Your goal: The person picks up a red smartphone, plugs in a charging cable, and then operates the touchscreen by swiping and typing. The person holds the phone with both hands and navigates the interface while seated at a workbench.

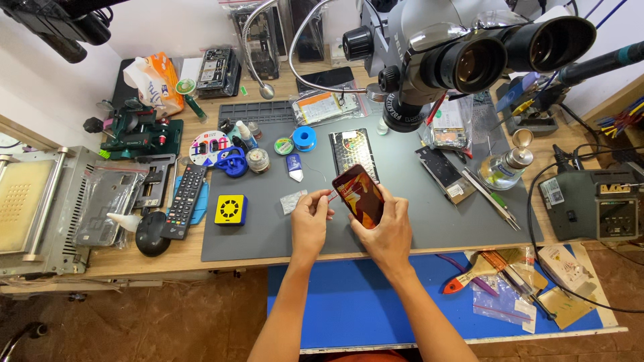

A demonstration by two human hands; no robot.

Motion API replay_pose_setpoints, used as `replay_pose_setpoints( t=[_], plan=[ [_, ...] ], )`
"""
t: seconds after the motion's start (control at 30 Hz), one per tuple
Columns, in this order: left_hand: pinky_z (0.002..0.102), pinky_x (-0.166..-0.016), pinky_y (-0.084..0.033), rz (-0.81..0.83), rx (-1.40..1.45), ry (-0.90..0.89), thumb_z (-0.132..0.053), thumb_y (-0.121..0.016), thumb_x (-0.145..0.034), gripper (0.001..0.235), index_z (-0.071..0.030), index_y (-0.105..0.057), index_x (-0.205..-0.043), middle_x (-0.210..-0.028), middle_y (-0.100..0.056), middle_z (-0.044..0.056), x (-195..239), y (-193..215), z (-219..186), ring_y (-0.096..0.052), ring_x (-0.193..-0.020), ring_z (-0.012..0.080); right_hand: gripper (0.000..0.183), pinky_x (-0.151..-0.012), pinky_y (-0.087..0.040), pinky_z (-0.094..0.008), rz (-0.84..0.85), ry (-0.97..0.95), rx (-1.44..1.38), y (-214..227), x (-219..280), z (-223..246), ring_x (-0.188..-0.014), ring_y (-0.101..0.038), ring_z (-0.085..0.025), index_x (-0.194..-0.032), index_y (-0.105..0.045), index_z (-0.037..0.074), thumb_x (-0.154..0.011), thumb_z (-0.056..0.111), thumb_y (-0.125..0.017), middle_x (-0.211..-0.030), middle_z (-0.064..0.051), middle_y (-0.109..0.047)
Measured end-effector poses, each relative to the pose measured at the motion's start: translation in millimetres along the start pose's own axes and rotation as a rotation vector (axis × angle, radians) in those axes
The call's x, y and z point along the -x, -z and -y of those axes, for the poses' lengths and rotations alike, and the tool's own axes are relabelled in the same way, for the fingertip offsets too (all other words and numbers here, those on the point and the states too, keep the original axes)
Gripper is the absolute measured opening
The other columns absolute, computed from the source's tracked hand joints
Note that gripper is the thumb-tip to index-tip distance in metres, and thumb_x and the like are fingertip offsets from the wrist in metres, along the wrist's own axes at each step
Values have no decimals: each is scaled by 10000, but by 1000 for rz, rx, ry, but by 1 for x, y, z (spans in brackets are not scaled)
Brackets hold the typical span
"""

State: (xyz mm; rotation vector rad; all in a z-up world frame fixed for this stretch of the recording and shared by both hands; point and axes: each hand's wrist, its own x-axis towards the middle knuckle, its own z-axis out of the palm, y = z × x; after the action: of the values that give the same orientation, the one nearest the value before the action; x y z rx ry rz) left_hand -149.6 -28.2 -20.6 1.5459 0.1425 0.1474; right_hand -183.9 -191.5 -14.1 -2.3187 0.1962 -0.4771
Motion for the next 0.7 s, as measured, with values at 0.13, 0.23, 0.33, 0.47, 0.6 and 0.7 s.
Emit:
replay_pose_setpoints(
  t=[0.13, 0.23, 0.33, 0.47, 0.6, 0.7],
  plan=[
    [281, -643, -621, 20, -38, 43, -56, -559, -1045, 251, 14, -753, -1188, -895, -570, 105, -1, 0, -12, -720, -688, 170, 960, -947, -558, -532, 11, 6, 55, -3, 0, -2, -1073, -672, -442, -1510, -544, 198, -662, 407, -944, -1155, -139, -530],
    [262, -593, -595, 41, -90, 52, -59, -532, -1042, 275, -14, -762, -1184, -795, -537, 76, -3, 2, -17, -694, -608, 158, 931, -959, -549, -542, 53, -21, 81, -3, -2, -3, -1050, -685, -446, -1487, -561, 219, -662, 450, -925, -1138, -126, -555],
    [253, -576, -573, 26, -116, 76, -57, -503, -1030, 309, -48, -776, -1175, -759, -528, 73, -2, 3, -21, -673, -575, 152, 925, -956, -545, -539, 65, -30, 120, -2, -4, -2, -1042, -693, -439, -1473, -564, 222, -656, 484, -910, -1135, -124, -565],
    [260, -572, -584, 11, -167, 119, -54, -497, -1015, 321, -53, -790, -1148, -793, -556, 82, -2, 11, -22, -696, -559, 155, 921, -948, -548, -544, 105, -73, 116, 3, -6, 2, -1052, -697, -447, -1476, -562, 240, -663, 513, -899, -1148, -117, -571],
    [279, -653, -641, -9, -177, 131, -20, -479, -1004, 327, -4, -774, -1144, -917, -582, 134, -4, 28, -23, -770, -647, 207, 907, -930, -558, -568, 106, -78, 111, 4, -7, 5, -1061, -694, -467, -1479, -562, 224, -681, 503, -893, -1155, -127, -565],
    [357, -780, -663, -41, -93, 110, 6, -454, -1006, 334, 79, -740, -1162, -1030, -570, 213, -9, 42, -22, -802, -813, 339, 910, -919, -567, -576, 98, -68, 100, 7, -6, 9, -1079, -690, -465, -1487, -551, 218, -686, 472, -900, -1168, -125, -555]
  ],
)
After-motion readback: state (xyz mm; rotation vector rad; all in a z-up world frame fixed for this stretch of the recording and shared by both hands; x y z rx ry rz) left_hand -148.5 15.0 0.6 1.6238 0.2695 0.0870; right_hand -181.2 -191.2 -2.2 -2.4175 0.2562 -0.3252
